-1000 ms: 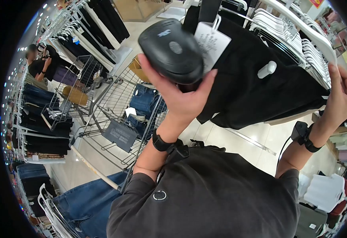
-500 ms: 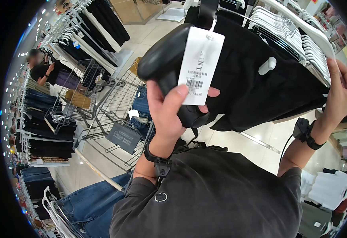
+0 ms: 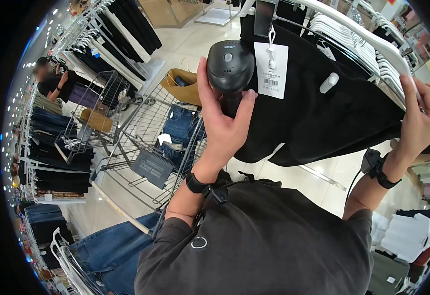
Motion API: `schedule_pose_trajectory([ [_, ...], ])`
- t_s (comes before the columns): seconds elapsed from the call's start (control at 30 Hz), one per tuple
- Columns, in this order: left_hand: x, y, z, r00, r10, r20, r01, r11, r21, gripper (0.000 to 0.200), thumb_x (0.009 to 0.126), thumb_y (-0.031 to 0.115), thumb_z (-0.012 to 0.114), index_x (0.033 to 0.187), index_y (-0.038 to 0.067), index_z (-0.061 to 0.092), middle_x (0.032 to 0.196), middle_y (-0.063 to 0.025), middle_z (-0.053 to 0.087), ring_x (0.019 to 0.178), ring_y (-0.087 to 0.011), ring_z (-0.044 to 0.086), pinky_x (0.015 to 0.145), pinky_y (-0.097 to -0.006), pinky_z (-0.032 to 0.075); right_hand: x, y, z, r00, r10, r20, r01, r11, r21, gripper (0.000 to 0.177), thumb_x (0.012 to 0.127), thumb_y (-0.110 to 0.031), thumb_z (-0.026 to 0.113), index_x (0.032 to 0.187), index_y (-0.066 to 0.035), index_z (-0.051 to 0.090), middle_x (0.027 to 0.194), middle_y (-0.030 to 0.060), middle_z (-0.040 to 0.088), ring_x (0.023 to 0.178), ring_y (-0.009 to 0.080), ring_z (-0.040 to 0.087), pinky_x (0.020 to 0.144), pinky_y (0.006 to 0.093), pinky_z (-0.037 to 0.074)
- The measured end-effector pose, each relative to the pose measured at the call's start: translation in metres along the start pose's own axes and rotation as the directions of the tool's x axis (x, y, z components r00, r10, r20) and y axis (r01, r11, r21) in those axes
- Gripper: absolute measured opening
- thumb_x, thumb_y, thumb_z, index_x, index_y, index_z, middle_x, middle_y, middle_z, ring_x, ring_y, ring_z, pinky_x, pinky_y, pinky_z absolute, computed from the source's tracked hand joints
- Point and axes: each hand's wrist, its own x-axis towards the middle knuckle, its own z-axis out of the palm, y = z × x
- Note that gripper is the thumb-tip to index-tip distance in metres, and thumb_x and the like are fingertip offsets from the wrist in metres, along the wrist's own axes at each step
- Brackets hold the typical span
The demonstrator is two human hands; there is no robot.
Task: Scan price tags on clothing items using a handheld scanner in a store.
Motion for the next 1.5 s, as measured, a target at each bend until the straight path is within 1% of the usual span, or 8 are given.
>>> schedule_pose_trajectory([
  [0.23,-0.018,0.008,-0.019,0.998,-0.069,0.017,0.070,0.983,-0.169,0.091,0.082,-0.008,0.063,0.152,0.008,0.007,0.131,-0.0180,0.046,0.100,-0.0186,0.060,0.074,-0.0295,0.055,-0.001,0.005,-0.003,1.000,-0.028,0.015,0.027,1.000,0.004,0.024,0.073,-0.019,0.085,0.083,0.000,0.074,0.068,-0.0023,0.059,0.061,0.0039,0.045,0.055,0.0190,0.031],
  [0.33,-0.041,0.015,-0.033,0.991,-0.090,0.100,0.103,0.987,-0.126,0.091,0.079,-0.008,0.063,0.151,0.002,0.008,0.135,-0.0189,0.043,0.110,-0.0224,0.057,0.087,-0.0318,0.051,-0.002,0.003,-0.002,0.999,-0.029,0.013,0.029,1.000,-0.006,0.024,0.074,-0.020,0.085,0.083,0.000,0.074,0.067,-0.0021,0.059,0.061,0.0039,0.046,0.055,0.0185,0.031],
  [0.47,-0.060,0.011,-0.039,0.959,-0.047,0.279,0.061,0.997,-0.042,0.090,0.079,-0.004,0.066,0.148,-0.007,0.009,0.140,-0.0224,0.040,0.124,-0.0246,0.051,0.102,-0.0340,0.042,-0.001,0.006,-0.002,0.985,0.153,0.084,-0.147,0.987,-0.071,0.022,0.077,-0.017,0.083,0.089,0.000,0.075,0.081,0.0011,0.066,0.087,0.0083,0.059,0.080,0.0202,0.043],
  [0.53,-0.057,0.005,-0.039,0.931,0.032,0.363,-0.057,0.997,0.060,0.089,0.080,-0.006,0.061,0.151,0.001,0.008,0.136,-0.0189,0.044,0.116,-0.0225,0.056,0.095,-0.0318,0.047,-0.001,0.012,0.002,0.984,0.145,0.104,-0.146,0.989,0.002,0.022,0.077,-0.016,0.083,0.088,0.001,0.075,0.078,-0.0007,0.064,0.077,0.0062,0.057,0.074,0.0182,0.043],
  [0.63,-0.057,0.007,-0.036,0.946,-0.019,0.324,0.019,1.000,0.004,0.089,0.079,-0.006,0.062,0.150,0.000,0.009,0.138,-0.0181,0.042,0.123,-0.0221,0.052,0.102,-0.0326,0.042,-0.002,0.004,0.010,0.991,0.114,0.064,-0.121,0.988,0.100,0.026,0.076,-0.020,0.083,0.088,0.001,0.074,0.072,-0.0017,0.065,0.066,0.0023,0.051,0.060,0.0152,0.036],
  [0.83,-0.053,0.007,-0.032,0.950,-0.038,0.310,0.036,0.999,0.012,0.089,0.079,-0.006,0.063,0.150,-0.001,0.010,0.137,-0.0177,0.044,0.121,-0.0220,0.053,0.102,-0.0330,0.043,-0.003,0.011,0.013,0.990,0.090,0.105,-0.102,0.988,0.119,0.024,0.077,-0.019,0.083,0.086,0.001,0.074,0.072,-0.0019,0.065,0.065,0.0019,0.052,0.060,0.0145,0.036],
  [1.2,-0.052,-0.001,-0.033,0.945,-0.078,0.317,0.064,0.997,0.054,0.086,0.082,-0.010,0.059,0.151,0.004,0.009,0.125,-0.0152,0.052,0.092,-0.0136,0.062,0.070,-0.0252,0.052,-0.008,0.010,0.011,0.990,0.111,0.084,-0.115,0.992,0.055,0.029,0.075,-0.023,0.085,0.086,0.001,0.074,0.071,-0.0019,0.063,0.065,0.0026,0.050,0.059,0.0155,0.036],
  [1.5,-0.049,-0.002,-0.032,0.948,-0.029,0.318,-0.015,0.991,0.136,0.084,0.083,-0.008,0.059,0.151,0.005,0.010,0.123,-0.0154,0.054,0.095,-0.0148,0.063,0.070,-0.0253,0.053,-0.011,0.008,0.012,0.986,0.143,0.081,-0.146,0.988,0.040,0.027,0.075,-0.022,0.084,0.085,0.000,0.073,0.071,-0.0024,0.063,0.064,0.0029,0.049,0.058,0.0163,0.036],
])
